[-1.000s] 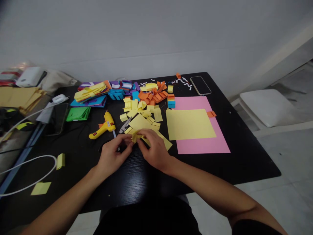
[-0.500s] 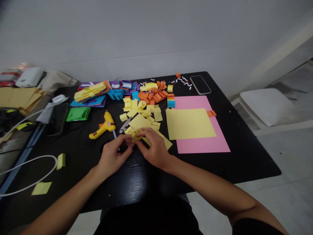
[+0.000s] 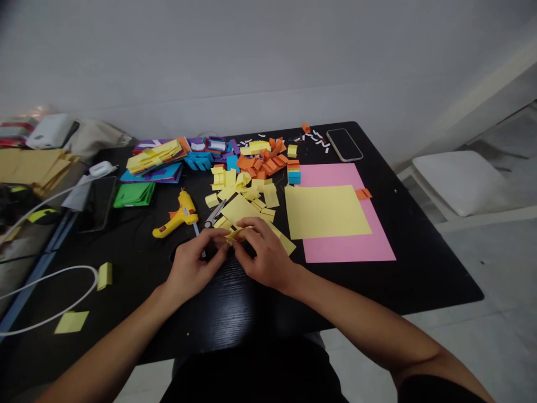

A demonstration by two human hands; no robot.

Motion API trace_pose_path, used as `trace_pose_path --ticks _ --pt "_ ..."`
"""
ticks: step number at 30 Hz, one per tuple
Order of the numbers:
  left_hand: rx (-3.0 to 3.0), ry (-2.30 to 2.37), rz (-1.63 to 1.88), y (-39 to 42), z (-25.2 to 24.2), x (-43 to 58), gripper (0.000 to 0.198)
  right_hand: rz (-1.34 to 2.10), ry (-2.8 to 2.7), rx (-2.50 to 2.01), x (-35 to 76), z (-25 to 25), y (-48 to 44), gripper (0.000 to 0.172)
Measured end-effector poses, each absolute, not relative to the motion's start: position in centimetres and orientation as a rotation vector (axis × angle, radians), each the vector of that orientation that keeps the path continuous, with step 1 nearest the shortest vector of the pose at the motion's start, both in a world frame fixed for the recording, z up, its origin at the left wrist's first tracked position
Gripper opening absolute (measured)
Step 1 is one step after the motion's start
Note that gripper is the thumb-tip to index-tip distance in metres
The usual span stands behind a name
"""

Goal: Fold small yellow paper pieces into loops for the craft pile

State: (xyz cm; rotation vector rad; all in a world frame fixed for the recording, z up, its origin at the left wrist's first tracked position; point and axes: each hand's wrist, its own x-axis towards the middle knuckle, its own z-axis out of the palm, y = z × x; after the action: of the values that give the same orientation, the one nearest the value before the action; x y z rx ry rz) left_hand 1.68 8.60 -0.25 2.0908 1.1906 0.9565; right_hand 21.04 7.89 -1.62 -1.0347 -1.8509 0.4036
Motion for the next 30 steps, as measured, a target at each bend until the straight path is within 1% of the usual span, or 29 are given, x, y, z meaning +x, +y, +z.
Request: trace_pose_path --ticks 4,9,14,21,30 --pt "2.078 1.196 0.953 8.58 -0.13 1.71 0.021 0.410 -1.862 -0.994 20.93 -1.74 7.84 0.007" --pt "2.063 1.204 0.973 8.65 -0.32 1.71 0.019 0.458 -1.813 -1.078 20.87 -2.19 8.02 0.005" --pt "1.959 1.210 0.960 8.71 -0.11 1.78 0.019 0.494 -1.805 -1.076 20.87 -2.10 8.08 0.010" --pt "1.761 1.243 0.873 9.01 -0.28 1.74 0.013 0.470 -1.799 -1.077 20.82 -1.98 7.90 0.012" --pt "1.764 1.230 0.889 8.86 -0.01 1.69 0.015 0.421 -1.807 -1.051 20.78 -2.08 7.80 0.008"
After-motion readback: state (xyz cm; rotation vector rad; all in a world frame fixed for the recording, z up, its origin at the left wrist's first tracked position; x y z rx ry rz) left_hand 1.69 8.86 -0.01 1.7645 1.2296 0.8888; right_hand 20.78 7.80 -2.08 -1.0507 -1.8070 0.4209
